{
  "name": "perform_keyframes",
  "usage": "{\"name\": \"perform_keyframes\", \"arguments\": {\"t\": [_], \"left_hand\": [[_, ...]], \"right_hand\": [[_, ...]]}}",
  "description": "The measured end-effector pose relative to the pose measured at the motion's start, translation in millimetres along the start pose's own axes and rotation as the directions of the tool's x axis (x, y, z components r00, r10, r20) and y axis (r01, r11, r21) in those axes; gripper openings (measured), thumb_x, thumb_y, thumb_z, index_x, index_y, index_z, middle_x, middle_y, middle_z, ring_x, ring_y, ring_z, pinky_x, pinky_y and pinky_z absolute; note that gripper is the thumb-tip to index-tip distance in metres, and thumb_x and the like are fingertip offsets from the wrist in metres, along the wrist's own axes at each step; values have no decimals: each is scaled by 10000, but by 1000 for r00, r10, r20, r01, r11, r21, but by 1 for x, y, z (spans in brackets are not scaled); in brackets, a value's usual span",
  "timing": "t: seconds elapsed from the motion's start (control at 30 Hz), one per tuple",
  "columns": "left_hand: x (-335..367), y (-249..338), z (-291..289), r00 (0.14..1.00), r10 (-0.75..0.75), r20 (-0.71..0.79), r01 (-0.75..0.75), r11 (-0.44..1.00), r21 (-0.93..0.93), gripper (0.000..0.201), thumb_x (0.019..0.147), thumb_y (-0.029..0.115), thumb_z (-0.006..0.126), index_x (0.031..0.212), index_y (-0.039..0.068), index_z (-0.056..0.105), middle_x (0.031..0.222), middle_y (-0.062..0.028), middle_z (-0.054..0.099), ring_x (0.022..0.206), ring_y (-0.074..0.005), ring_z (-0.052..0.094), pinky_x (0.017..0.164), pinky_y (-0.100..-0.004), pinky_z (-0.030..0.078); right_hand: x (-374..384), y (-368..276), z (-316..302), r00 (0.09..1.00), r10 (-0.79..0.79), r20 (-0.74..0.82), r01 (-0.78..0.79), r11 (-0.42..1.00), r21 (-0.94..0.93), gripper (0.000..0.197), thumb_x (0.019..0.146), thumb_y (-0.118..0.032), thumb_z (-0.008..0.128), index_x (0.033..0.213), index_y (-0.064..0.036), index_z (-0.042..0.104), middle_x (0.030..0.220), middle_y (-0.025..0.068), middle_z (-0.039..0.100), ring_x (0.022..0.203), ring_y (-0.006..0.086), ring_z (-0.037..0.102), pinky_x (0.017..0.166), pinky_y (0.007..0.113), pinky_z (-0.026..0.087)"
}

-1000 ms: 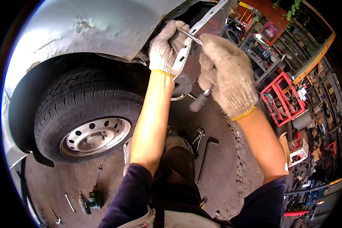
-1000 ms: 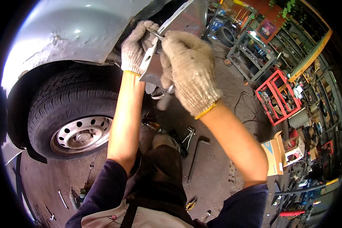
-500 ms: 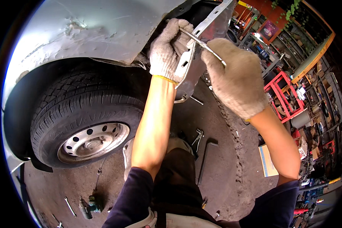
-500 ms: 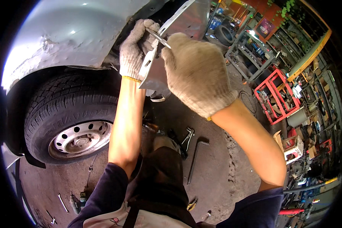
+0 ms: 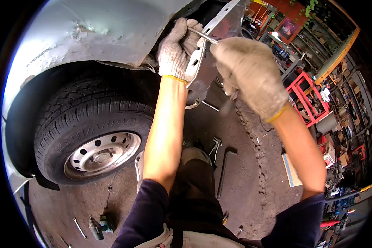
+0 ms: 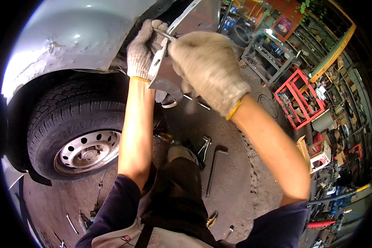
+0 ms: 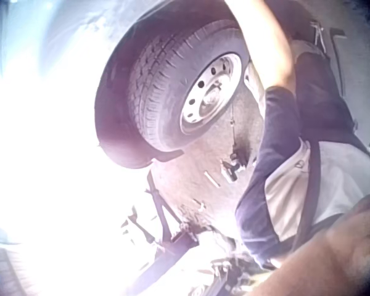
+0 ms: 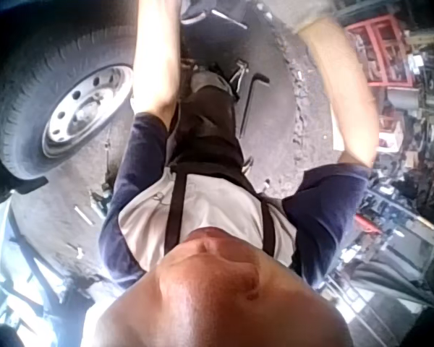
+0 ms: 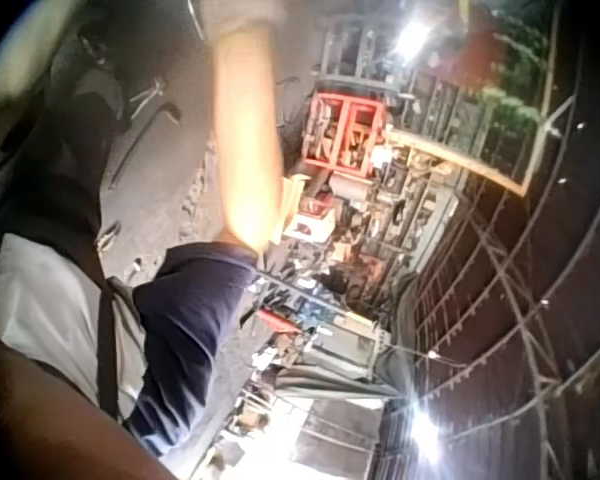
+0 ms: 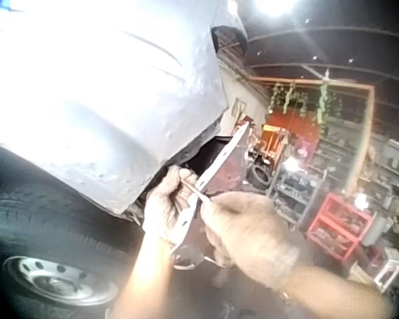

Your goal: The person uses a socket wrench to loosen and remove bolts from the front bumper of a silver car. They then detach a black plastic trim piece from the bumper and reattach it, tightening the bolts to secure it in place.

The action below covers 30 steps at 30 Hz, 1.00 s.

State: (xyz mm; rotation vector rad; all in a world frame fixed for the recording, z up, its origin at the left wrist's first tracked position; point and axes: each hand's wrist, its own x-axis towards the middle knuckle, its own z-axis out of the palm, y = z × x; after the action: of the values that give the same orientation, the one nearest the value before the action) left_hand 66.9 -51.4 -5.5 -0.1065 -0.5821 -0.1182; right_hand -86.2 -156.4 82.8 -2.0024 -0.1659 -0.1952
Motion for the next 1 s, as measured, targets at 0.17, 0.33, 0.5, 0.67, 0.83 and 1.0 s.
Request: {"name": "perform_keyframes", "arguments": {"t": [0.17,0.33,0.5,0.67,0.83,1.0], "left_hand": [[1,-2,2,998,19,-55,-17,999,30,176,1056,154,585,1031,-20,582,950,-123,643,907,-249,639,846,-367,569],[-5,-1,4,997,31,-78,-25,997,76,192,1051,153,604,1069,-38,606,960,-129,661,856,-227,655,812,-346,585],[-6,0,7,997,45,-64,-37,993,115,164,1050,127,601,1072,-35,588,974,-146,657,902,-244,657,868,-364,587],[-3,-1,6,999,10,-40,-10,1000,11,177,1022,134,651,1082,-25,601,967,-137,688,908,-252,680,852,-372,593],[-3,3,4,998,-31,-50,33,998,44,195,1053,145,604,1061,-49,587,959,-135,644,879,-226,641,828,-334,574],[-6,-2,6,997,24,-68,-19,997,71,204,1049,150,611,1066,-52,585,978,-148,651,913,-239,655,851,-339,585]], "right_hand": [[18,-5,-16,540,-584,606,404,-451,-796,85,969,-151,622,969,-80,575,670,44,629,655,244,672,593,365,511],[15,1,3,852,-523,-3,400,655,-642,170,960,-183,684,1010,-20,683,659,19,594,529,141,549,489,275,433],[-2,-8,10,990,94,-105,-83,991,101,217,994,-210,674,1037,2,690,662,-19,541,512,58,478,438,217,357],[13,-6,-10,933,-351,72,314,702,-639,223,996,-212,657,1069,-2,647,671,13,574,513,129,533,463,277,420],[23,3,-16,632,-621,463,541,-74,-838,205,994,-196,629,1080,-11,613,704,105,637,587,235,637,573,368,511],[7,1,2,997,75,-11,-68,956,285,215,984,-161,660,1037,47,677,714,19,586,502,70,445,448,250,351]]}}
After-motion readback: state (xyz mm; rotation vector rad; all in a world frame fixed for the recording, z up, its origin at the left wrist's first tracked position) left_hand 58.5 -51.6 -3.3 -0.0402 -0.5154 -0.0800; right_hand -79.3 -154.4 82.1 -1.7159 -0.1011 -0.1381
